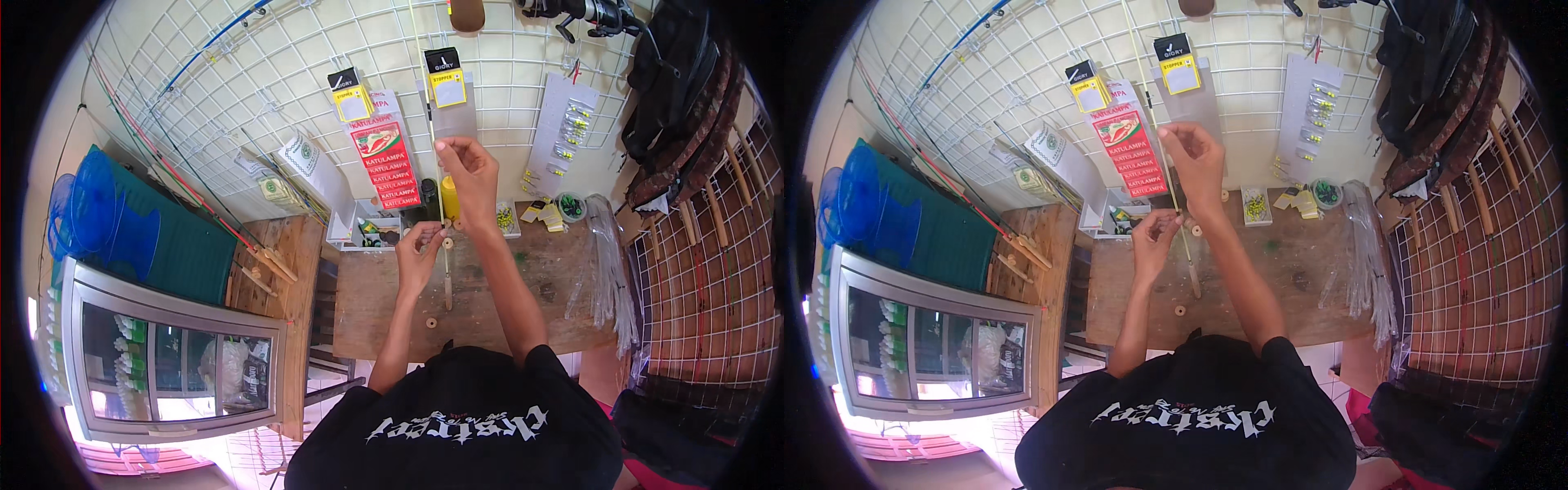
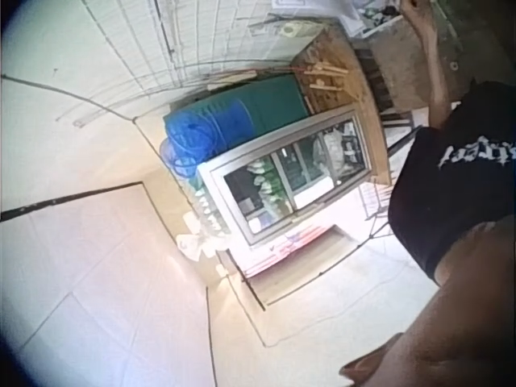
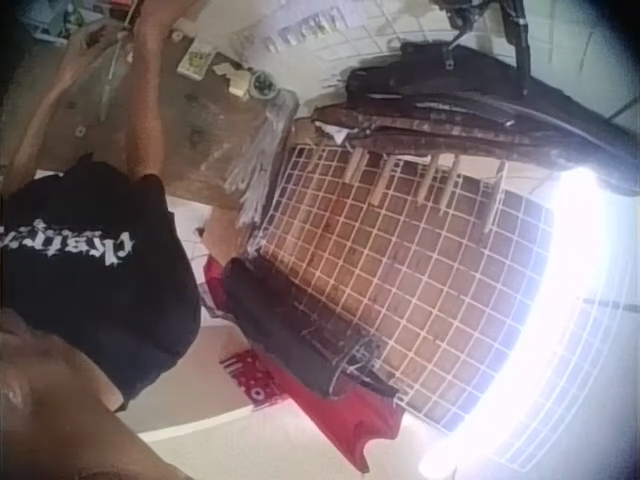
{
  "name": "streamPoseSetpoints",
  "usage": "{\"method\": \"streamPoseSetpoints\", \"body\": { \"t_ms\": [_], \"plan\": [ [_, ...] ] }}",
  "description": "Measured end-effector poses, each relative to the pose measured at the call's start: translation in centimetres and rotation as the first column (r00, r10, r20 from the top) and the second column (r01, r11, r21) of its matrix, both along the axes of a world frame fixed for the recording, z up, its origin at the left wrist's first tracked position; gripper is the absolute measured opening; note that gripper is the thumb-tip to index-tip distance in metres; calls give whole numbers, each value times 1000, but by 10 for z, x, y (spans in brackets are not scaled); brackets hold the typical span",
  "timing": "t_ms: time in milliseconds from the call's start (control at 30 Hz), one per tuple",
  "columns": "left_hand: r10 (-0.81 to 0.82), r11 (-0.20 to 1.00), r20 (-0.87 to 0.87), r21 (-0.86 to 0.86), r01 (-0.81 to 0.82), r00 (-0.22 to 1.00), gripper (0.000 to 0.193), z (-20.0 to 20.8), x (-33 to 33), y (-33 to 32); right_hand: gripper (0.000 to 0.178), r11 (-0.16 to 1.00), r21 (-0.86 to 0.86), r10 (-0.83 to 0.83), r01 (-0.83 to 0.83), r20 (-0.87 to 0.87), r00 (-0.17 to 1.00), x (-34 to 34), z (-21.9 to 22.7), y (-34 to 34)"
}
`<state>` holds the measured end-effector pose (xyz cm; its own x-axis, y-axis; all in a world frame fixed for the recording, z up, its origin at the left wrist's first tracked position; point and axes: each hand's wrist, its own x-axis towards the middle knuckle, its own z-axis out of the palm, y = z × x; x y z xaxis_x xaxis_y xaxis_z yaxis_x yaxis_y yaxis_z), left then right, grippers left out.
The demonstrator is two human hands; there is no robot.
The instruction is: Assembling components onto a fishing line at a workbench in a fishing shop.
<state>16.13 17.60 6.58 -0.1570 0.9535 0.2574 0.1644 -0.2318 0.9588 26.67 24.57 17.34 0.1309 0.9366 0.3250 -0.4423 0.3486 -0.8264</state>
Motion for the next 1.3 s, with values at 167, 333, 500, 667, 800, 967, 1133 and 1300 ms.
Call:
{"method": "streamPoseSetpoints", "body": {
  "t_ms": [167, 333, 500, 667, 800, 967, 1133, 1300],
  "plan": [
    [-19, 1000, 55, 3, 19, 998, 14, 0, 2, -2, 12, 999, 45, -3, 5, -46, 999, 3, 20, 7],
    [-15, 1000, 31, 23, 14, 999, 14, 0, 2, -3, 13, 999, 52, -2, 4, -50, 999, 2, 24, 7],
    [-8, 1000, 31, 23, 8, 999, 13, -2, 1, -3, 13, 999, 50, -14, 16, -34, 999, 3, 26, 6],
    [-13, 1000, 45, 5, 12, 999, 12, -1, 2, -3, 12, 998, 55, 1, 2, -45, 999, 4, 23, 7],
    [-14, 1000, 41, 7, 13, 999, 13, 1, 2, -3, 12, 999, 36, -2, 3, -41, 999, 4, 22, 7],
    [-19, 1000, 43, 9, 19, 999, 13, 2, 2, -4, 14, 999, 44, 1, 1, -42, 999, 4, 25, 7],
    [-10, 1000, 32, 15, 9, 999, 13, -1, 2, -3, 14, 999, 40, 12, -11, -35, 999, 5, 25, 10],
    [-7, 999, 25, 37, 6, 1000, 14, -1, 2, -2, 14, 999, 36, 19, -17, -35, 999, 6, 31, 8]
  ]
}}
